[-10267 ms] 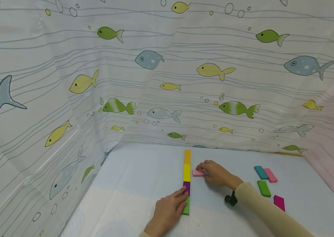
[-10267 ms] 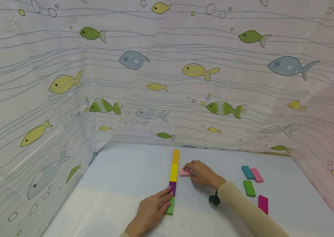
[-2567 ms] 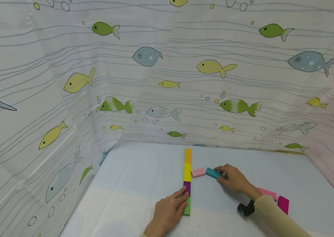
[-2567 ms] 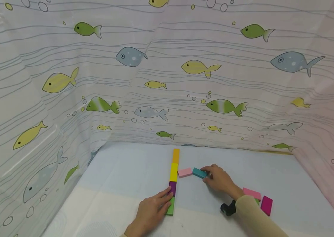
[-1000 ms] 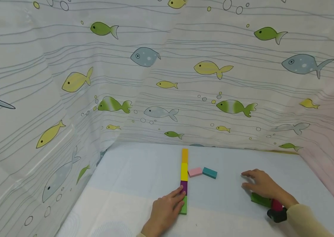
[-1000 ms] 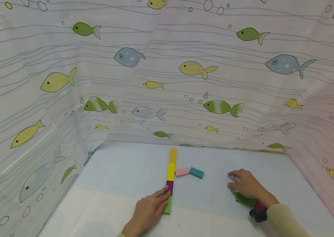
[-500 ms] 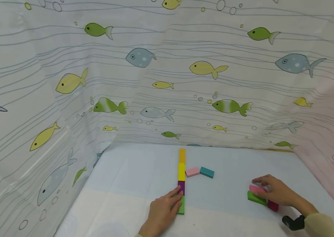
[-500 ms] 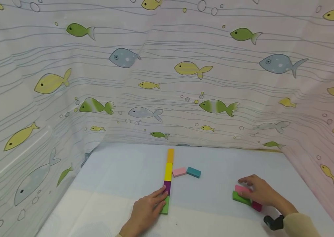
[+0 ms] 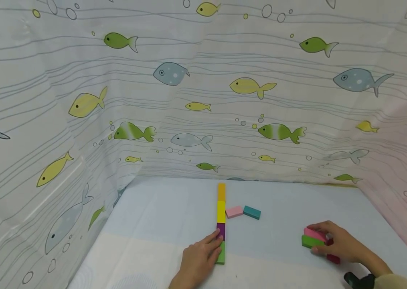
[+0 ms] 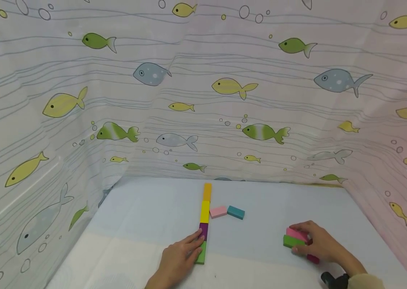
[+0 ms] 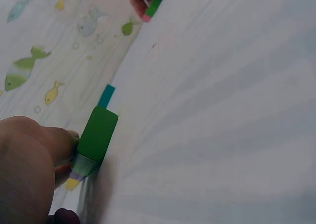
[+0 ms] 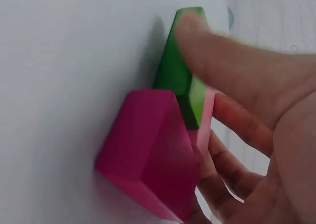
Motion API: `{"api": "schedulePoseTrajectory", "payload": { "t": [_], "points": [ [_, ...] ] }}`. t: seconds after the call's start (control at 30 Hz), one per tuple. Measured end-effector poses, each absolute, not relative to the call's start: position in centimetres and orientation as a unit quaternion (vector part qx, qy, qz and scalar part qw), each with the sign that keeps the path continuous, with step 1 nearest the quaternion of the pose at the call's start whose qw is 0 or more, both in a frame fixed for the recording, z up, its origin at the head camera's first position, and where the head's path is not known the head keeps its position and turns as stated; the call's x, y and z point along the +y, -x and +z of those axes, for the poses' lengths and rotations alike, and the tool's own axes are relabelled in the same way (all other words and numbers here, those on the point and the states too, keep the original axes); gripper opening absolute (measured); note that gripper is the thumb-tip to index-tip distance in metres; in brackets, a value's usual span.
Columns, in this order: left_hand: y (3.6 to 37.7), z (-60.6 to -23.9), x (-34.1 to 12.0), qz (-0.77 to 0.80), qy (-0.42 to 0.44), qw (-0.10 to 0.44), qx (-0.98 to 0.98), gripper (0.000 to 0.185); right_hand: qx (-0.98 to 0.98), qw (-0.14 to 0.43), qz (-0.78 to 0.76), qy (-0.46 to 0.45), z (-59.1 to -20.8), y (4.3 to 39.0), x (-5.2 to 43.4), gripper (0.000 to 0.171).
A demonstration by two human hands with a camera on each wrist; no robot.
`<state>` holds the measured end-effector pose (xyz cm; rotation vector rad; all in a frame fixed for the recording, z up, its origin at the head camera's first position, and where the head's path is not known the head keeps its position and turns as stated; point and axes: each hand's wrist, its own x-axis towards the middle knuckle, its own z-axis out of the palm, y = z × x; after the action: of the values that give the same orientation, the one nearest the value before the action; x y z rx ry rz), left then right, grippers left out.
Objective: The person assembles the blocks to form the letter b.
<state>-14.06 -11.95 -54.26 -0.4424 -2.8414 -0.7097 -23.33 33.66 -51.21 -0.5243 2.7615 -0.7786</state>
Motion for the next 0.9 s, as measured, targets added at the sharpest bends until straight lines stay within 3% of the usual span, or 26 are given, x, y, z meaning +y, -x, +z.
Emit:
{"api": "schedulePoseTrajectory", "payload": {
  "t": [0.67,0.9],
  "points": [
    [14.0,-54.5,-12.3,-0.23,0.155,0.114,-0.954,0.037,0.949,0.053,-0.278,0.137,-52.3,21.9,32.3,0.07],
    [14.1,-54.3,-12.1,-0.239,0.156,0.105,-0.953,0.036,0.947,0.057,-0.293,0.119,-52.4,21.7,32.1,0.073]
  ]
}}
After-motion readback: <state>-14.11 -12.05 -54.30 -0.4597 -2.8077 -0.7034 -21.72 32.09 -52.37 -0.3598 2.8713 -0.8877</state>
